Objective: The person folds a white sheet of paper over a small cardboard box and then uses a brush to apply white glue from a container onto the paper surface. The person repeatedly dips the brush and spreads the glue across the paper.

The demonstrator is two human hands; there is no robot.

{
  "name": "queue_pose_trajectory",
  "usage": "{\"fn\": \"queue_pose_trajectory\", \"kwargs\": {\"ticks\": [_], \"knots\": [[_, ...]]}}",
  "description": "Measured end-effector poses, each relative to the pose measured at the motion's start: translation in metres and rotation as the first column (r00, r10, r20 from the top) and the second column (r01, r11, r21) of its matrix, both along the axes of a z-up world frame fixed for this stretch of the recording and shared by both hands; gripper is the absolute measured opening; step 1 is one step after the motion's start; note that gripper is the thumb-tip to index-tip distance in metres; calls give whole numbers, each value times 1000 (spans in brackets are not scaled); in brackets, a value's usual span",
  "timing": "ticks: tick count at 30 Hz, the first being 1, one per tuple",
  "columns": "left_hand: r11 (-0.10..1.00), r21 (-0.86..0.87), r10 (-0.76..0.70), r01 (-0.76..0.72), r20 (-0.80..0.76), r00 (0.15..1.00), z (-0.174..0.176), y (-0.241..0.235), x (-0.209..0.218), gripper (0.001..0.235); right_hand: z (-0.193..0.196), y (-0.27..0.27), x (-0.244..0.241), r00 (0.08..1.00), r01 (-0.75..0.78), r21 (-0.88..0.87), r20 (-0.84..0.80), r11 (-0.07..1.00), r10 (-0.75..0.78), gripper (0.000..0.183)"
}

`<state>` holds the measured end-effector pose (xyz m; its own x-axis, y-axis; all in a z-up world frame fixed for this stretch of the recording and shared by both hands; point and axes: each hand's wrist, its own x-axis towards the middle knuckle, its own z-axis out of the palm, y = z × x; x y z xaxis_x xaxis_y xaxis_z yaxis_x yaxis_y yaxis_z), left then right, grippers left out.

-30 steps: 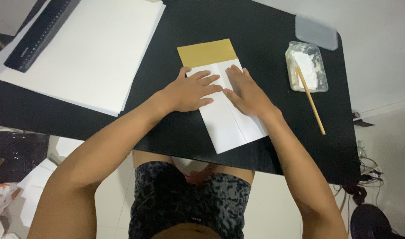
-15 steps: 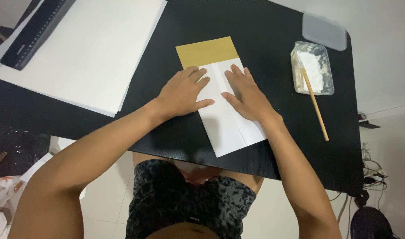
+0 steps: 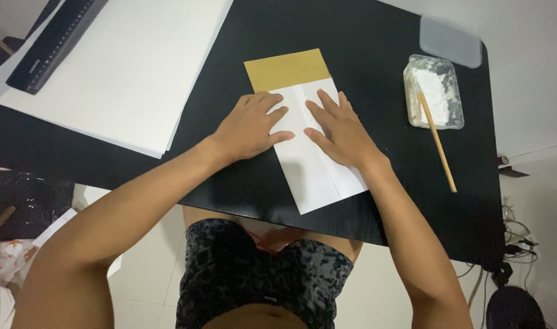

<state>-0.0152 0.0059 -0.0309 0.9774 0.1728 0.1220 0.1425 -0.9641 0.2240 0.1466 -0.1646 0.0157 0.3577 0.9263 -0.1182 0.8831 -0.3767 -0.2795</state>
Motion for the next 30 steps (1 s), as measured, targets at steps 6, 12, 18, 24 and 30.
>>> {"fn": "queue_pose_trajectory", "kwargs": {"ticks": [6,12,18,24,30], "knots": [[988,14,-154,155,-64,986,4,5,-34,76,-7,5,3,1000,-19,-9,1,1000,19,61],[854,-19,-520,520,-31,853,7,-41,-68,78,-3,0,3,1000,-4,-42,8,999,5,64],[741,72,-645,667,349,679,-18,-70,-88,59,-7,3,5,1000,-7,-42,21,999,8,62],[601,-61,-727,797,374,576,-7,-94,-85,45,-4,0,1,1000,6,-44,17,999,-5,66],[879,141,-477,455,266,838,-13,-10,-40,27,-17,1,10,999,-44,15,16,999,44,65]]}}
